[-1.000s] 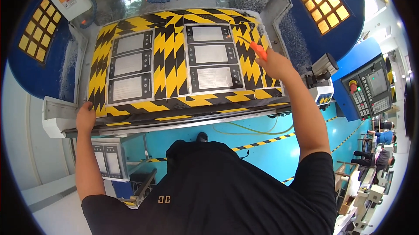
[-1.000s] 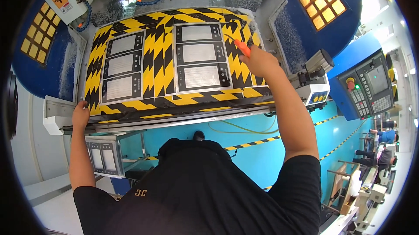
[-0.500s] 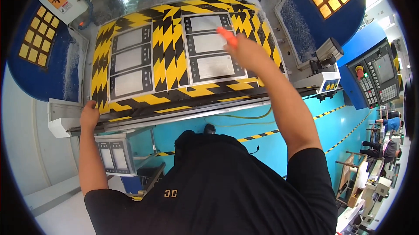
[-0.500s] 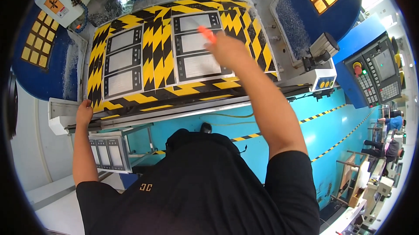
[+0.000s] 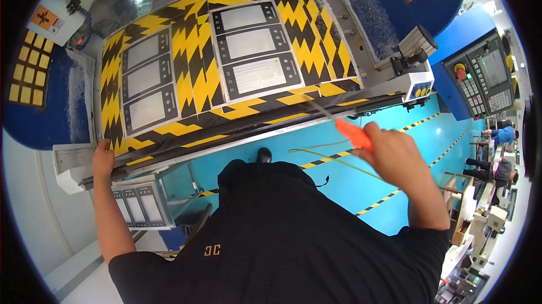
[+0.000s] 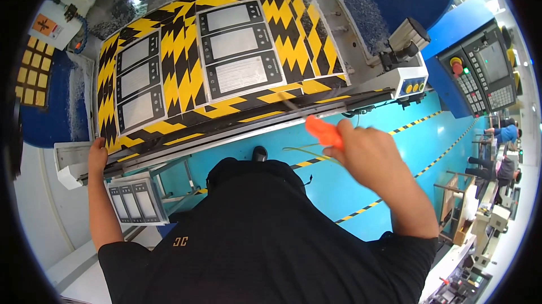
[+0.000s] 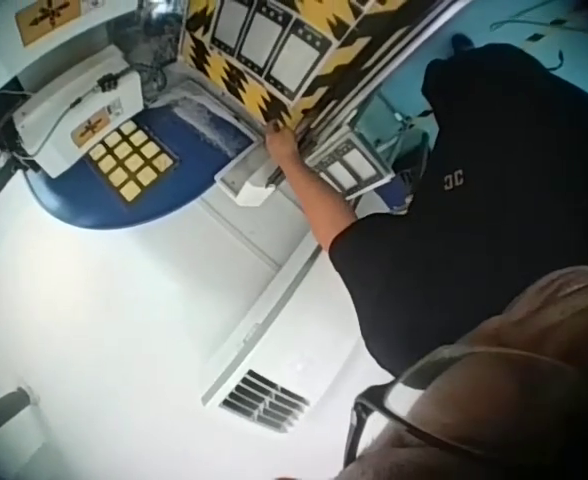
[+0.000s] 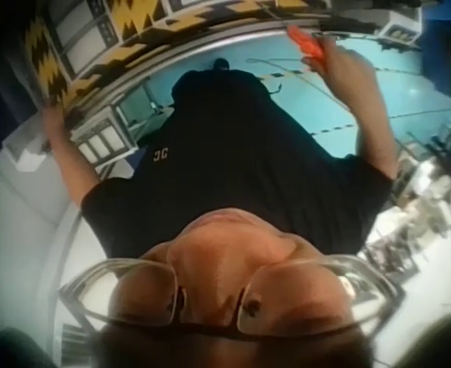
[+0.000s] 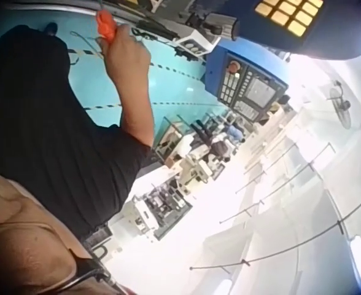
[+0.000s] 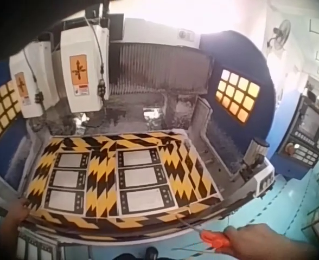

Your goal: Operates industrial processing equipment by loading components, inspecting parts, and managing machine controls.

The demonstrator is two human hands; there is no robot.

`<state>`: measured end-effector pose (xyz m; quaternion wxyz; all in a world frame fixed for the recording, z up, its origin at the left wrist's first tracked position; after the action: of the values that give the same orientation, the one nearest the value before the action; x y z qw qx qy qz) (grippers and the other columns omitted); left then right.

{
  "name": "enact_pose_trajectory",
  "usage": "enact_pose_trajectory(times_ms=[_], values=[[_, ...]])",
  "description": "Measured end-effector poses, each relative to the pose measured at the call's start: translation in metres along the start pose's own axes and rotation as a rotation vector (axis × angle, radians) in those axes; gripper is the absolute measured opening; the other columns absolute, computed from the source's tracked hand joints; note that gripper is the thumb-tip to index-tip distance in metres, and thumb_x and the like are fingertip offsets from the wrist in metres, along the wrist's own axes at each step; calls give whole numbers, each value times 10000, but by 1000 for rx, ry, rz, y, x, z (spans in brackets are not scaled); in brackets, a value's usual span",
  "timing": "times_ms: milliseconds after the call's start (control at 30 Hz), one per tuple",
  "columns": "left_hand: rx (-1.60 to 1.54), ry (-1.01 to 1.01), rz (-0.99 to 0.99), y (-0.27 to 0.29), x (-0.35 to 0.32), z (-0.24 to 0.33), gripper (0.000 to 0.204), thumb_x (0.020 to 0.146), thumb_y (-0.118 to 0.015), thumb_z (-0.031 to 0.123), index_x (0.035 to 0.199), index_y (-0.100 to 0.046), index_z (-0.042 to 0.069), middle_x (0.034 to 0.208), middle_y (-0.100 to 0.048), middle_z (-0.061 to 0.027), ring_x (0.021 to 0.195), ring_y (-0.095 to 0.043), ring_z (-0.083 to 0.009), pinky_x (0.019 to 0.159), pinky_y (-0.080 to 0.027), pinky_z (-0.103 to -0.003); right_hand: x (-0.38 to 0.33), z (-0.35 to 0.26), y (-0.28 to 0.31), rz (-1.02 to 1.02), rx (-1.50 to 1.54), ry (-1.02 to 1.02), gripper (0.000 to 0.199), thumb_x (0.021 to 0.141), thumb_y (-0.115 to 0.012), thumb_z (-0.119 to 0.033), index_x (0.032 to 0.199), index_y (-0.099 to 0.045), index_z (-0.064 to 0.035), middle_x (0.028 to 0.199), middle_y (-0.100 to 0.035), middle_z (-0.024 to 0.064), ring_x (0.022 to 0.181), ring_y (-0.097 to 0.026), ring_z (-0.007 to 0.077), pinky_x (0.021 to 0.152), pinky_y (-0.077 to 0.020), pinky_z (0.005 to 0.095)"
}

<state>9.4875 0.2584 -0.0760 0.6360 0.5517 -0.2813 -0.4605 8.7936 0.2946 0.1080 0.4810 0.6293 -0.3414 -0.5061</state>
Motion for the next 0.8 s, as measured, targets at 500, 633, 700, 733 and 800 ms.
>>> enact_pose_trajectory(times_ms=[500,633,700,733,800], values=[[-541,185,-160,-17,12,55,550,770,-493,102,1317,-488,36,785,-566,-44,519,-395,-81,456,-288,-244,95,-106,4,46,-12,210,352,851,-636,-377,944,-543,-50,590,-597,151,587,-627,338,546,-494,411],[-628,254,-277,-14,13,84,612,742,-517,103,1340,-451,-10,1145,-587,-161,1015,-546,-228,862,-417,-300,121,-143,-2,121,-46,440,420,881,-556,-459,941,-537,-43,584,-615,106,554,-629,307,523,-492,400],[-619,290,-311,-15,17,79,638,729,-543,101,1343,-431,-32,1078,-597,-149,941,-556,-215,801,-435,-299,153,-136,-1,77,-1,283,415,890,-550,-431,992,-532,-29,658,-642,124,615,-647,307,556,-500,421],[-624,285,-310,-14,23,80,638,729,-543,101,1343,-431,-32,1078,-597,-149,941,-556,-215,801,-435,-299,155,-142,-6,32,-58,299,424,893,-548,-422,1031,-533,-22,685,-650,133,643,-654,303,567,-502,428],[-638,278,-386,-17,29,85,636,733,-552,109,1338,-426,-44,999,-601,-132,846,-556,-197,722,-439,-290,158,-146,-7,31,-48,281,423,890,-555,-426,1035,-532,-29,683,-648,130,641,-654,304,566,-502,430]])
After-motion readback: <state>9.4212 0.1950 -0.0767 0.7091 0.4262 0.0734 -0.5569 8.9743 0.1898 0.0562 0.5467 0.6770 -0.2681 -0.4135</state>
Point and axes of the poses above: each hand's wrist, its own x-axis towards the middle knuckle, its own y-axis out of the back of the hand, z = x × y, the point moved 7 cm from there along x, towards the middle knuckle
